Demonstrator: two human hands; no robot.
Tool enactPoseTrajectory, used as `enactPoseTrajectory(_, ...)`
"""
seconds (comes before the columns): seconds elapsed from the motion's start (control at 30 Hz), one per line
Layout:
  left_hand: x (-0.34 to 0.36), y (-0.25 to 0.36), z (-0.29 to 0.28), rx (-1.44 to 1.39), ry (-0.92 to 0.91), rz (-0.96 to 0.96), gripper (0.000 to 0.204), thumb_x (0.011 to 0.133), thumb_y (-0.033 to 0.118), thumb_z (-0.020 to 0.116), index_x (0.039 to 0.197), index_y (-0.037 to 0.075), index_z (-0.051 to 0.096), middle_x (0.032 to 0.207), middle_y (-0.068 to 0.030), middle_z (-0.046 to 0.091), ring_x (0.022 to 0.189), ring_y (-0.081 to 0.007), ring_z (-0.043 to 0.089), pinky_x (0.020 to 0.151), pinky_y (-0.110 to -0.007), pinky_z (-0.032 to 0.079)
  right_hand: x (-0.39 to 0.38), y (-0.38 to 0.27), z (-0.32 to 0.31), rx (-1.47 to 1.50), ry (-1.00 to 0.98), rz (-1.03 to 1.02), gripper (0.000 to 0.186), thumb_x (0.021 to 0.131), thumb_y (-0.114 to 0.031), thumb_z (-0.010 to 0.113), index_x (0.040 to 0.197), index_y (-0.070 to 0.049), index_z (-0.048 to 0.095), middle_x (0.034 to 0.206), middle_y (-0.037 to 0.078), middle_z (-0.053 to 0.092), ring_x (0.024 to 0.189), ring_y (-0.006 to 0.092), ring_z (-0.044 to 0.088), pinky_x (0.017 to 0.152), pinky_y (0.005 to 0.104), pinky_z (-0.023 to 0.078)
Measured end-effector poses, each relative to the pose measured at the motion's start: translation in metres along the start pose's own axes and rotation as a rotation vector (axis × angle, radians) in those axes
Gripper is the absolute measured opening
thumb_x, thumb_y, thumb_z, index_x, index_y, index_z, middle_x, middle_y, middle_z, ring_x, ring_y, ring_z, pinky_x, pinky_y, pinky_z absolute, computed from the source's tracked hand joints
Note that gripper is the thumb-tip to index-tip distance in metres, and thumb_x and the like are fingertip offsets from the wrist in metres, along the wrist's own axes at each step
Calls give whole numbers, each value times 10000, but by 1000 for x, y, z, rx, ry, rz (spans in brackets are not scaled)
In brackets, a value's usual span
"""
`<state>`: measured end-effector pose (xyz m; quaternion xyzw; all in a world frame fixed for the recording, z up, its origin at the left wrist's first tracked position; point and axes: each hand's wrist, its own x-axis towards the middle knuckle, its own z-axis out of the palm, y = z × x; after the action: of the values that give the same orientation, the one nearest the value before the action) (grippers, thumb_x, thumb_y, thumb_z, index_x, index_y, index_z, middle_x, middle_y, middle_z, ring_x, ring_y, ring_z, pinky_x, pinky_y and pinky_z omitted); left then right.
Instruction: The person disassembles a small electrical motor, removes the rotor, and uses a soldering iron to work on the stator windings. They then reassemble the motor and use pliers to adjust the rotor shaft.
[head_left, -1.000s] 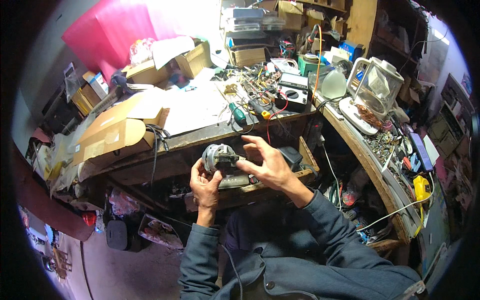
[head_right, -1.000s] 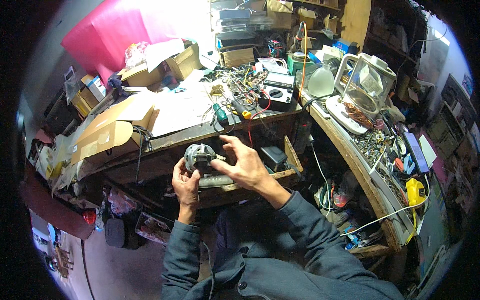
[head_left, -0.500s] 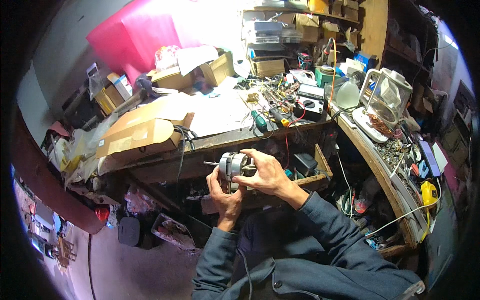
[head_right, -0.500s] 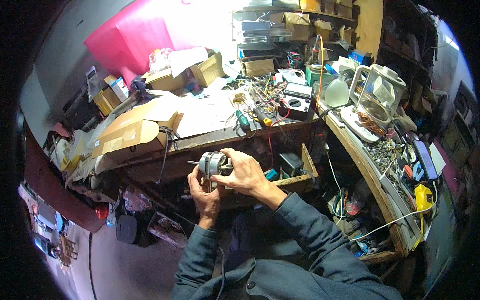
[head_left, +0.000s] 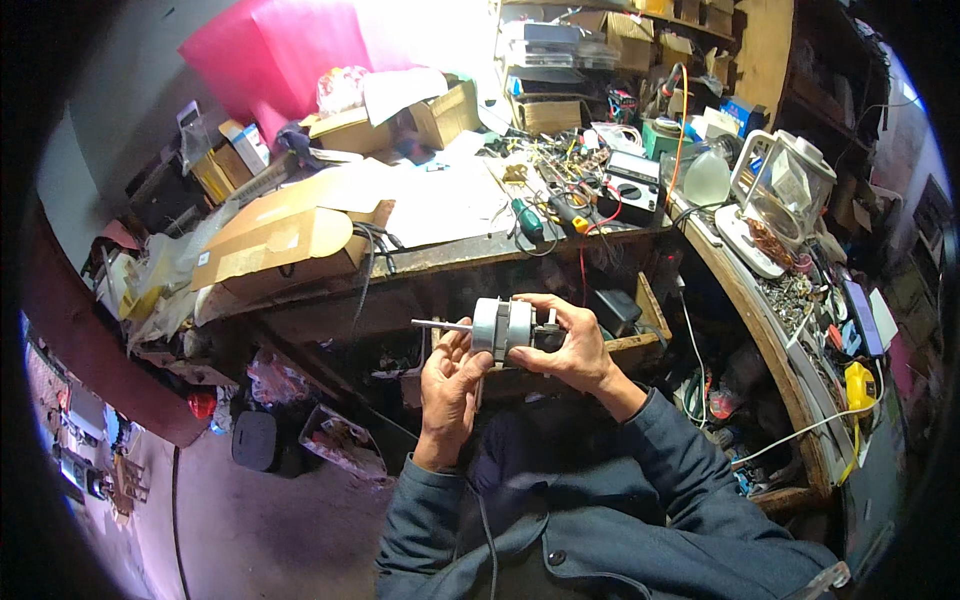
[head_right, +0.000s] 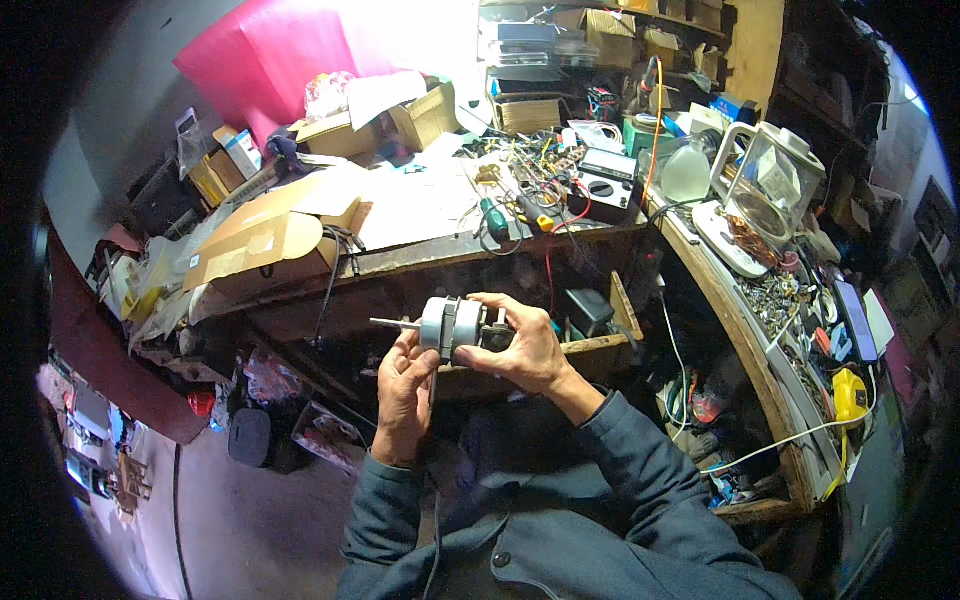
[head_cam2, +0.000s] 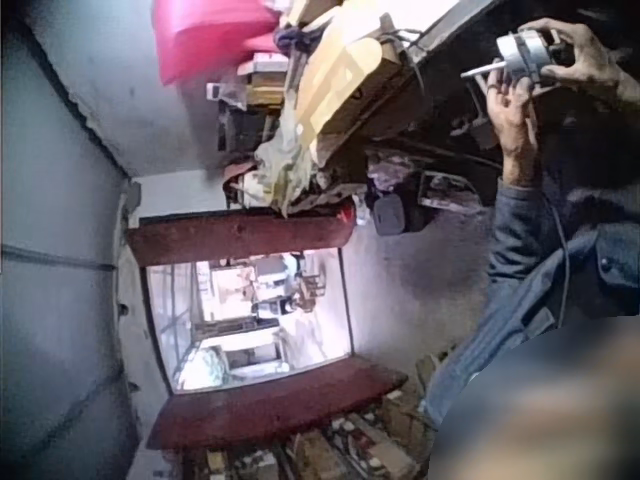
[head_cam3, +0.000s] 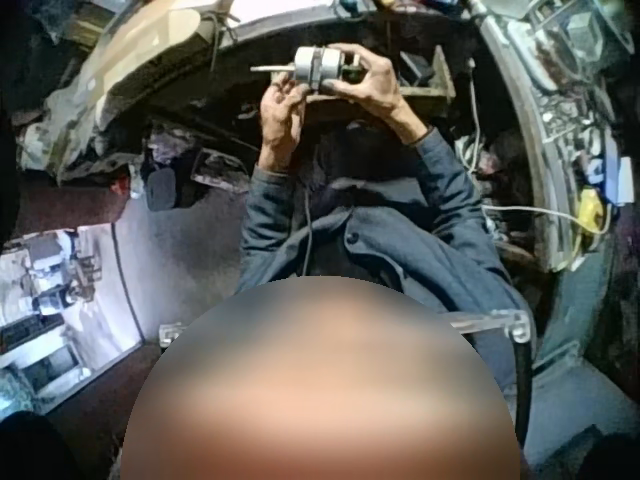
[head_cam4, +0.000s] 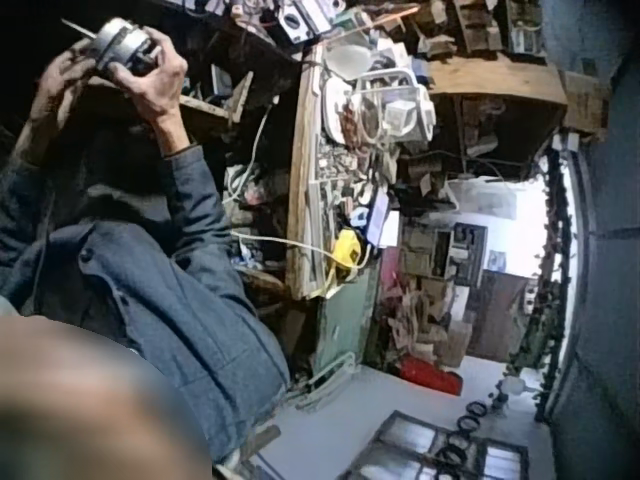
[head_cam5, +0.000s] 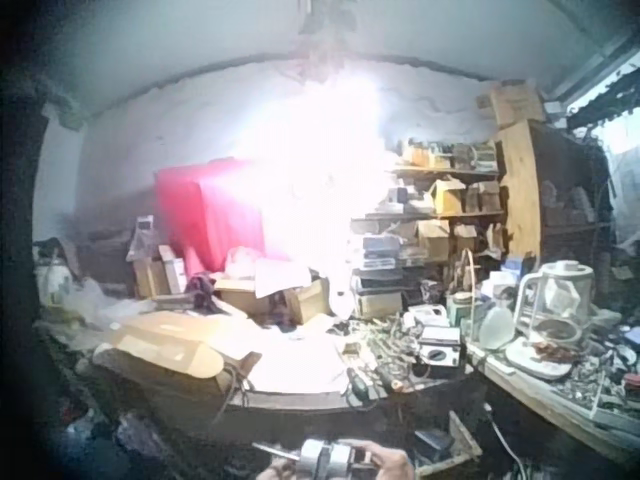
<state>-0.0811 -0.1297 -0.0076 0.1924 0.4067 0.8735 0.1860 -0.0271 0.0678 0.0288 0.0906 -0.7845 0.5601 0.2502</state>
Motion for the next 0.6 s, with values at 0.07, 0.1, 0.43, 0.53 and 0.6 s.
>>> enactPoseTrajectory(0.07, -1, 1, 2, -14, -33, -15, 659, 937, 157, 752, 1459, -86, 431, 1365, -161, 591, 1271, -234, 586, 1108, -365, 446, -2, 0, -2, -49, -26, -67, 699, 723, -304, 904, 1277, 36, 648, 1053, 164, 757, 915, 165, 720, 844, 307, 571)
enactPoseTrajectory(0.1, 0, -1, 1, -25, -33, -23, 611, 945, 183, 748, 1425, -79, 475, 1334, -154, 615, 1235, -226, 610, 1090, -362, 460, -3, -1, -2, -72, -38, -103, 701, 723, -303, 904, 1276, 41, 647, 1054, 168, 756, 913, 165, 720, 843, 305, 571)
enactPoseTrajectory(0.43, -7, 3, 6, -23, 72, -41, 423, 953, 242, 700, 1255, -44, 623, 1154, -123, 716, 1025, -193, 702, 938, -344, 546, -7, -2, 13, -271, -59, -199, 735, 703, -368, 915, 1258, 35, 652, 1102, 215, 734, 978, 327, 738, 879, 380, 584)
enactPoseTrajectory(0.53, -9, 4, -4, -4, 87, -31, 413, 943, 246, 702, 1219, -57, 653, 1116, -126, 733, 994, -194, 715, 920, -330, 553, -5, -3, 14, -279, -94, -231, 714, 708, -377, 908, 1240, 29, 657, 1077, 211, 734, 958, 328, 738, 864, 379, 584)
enactPoseTrajectory(0.6, -12, 8, -3, 14, 83, -15, 413, 949, 255, 706, 1217, -56, 656, 1102, -123, 737, 988, -187, 716, 912, -322, 555, -3, -6, 14, -270, -133, -194, 707, 710, -387, 903, 1232, 23, 659, 1065, 210, 736, 953, 328, 738, 859, 381, 584)
